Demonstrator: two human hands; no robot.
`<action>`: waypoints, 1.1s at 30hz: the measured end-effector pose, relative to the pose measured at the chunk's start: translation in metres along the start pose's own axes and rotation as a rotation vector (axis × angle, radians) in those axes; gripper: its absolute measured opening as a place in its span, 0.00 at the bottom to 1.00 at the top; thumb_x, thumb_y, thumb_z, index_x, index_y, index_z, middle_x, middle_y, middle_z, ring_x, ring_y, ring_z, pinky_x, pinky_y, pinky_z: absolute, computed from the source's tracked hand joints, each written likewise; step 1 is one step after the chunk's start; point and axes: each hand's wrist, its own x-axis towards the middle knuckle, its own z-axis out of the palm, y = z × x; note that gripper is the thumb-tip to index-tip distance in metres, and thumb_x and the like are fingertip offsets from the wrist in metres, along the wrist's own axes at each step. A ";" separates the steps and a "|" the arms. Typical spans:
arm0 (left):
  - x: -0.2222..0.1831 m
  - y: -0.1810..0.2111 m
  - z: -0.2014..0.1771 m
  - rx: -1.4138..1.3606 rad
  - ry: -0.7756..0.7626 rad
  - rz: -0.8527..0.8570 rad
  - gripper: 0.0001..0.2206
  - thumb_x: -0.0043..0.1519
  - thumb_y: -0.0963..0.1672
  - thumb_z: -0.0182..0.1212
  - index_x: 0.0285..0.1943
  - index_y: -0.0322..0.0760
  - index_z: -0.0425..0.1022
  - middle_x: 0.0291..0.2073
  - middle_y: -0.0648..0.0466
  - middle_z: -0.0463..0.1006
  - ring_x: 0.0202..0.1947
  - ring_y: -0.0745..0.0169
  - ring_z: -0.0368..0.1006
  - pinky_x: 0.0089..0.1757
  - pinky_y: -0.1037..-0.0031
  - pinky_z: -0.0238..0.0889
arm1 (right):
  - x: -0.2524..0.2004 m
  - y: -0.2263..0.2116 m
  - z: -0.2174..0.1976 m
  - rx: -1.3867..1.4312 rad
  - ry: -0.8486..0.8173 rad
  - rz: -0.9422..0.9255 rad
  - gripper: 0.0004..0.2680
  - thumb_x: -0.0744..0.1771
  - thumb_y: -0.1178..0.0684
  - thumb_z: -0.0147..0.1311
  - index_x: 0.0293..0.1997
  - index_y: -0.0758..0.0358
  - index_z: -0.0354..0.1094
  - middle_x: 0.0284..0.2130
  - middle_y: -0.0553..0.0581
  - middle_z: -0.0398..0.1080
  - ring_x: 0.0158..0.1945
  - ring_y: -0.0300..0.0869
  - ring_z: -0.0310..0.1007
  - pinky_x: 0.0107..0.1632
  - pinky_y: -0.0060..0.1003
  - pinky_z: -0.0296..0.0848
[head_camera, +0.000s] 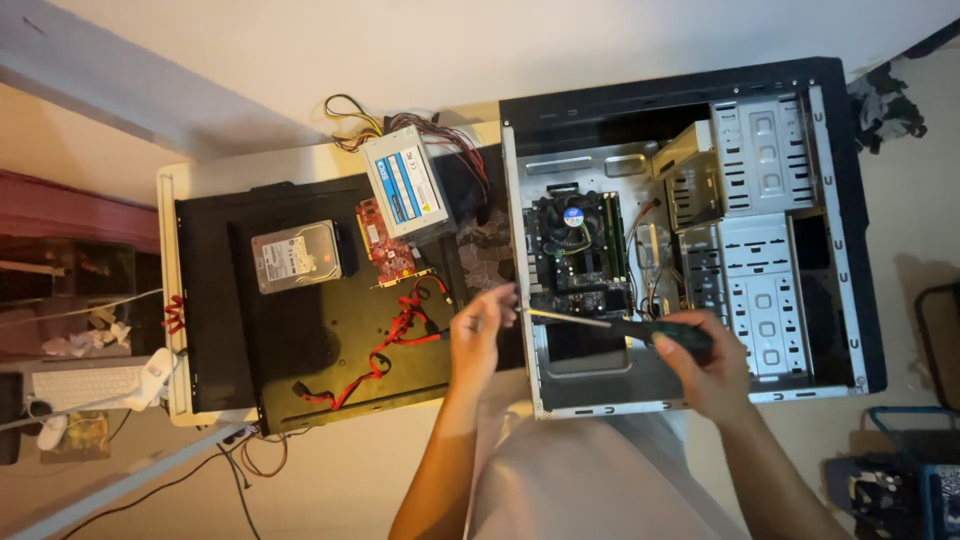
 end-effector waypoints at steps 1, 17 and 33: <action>0.004 -0.001 -0.003 -0.002 -0.005 0.030 0.23 0.68 0.54 0.54 0.52 0.30 0.82 0.37 0.45 0.83 0.32 0.66 0.74 0.36 0.76 0.71 | 0.004 -0.002 -0.005 0.049 0.021 -0.052 0.08 0.63 0.57 0.67 0.42 0.64 0.76 0.23 0.58 0.70 0.31 0.37 0.63 0.34 0.32 0.68; -0.018 -0.032 -0.005 0.297 -0.201 0.131 0.28 0.70 0.50 0.50 0.71 0.23 0.61 0.61 0.29 0.68 0.61 0.32 0.68 0.59 0.48 0.60 | 0.063 -0.063 0.011 -0.479 -0.226 -0.379 0.10 0.60 0.52 0.69 0.38 0.64 0.75 0.14 0.66 0.71 0.23 0.58 0.76 0.27 0.43 0.73; -0.013 -0.032 -0.015 0.374 -0.324 -0.265 0.37 0.68 0.60 0.17 0.80 0.34 0.42 0.68 0.24 0.58 0.63 0.11 0.58 0.60 0.34 0.56 | 0.078 -0.039 0.064 -0.815 -0.413 -0.543 0.13 0.64 0.40 0.60 0.42 0.58 0.72 0.20 0.61 0.76 0.25 0.54 0.79 0.29 0.44 0.75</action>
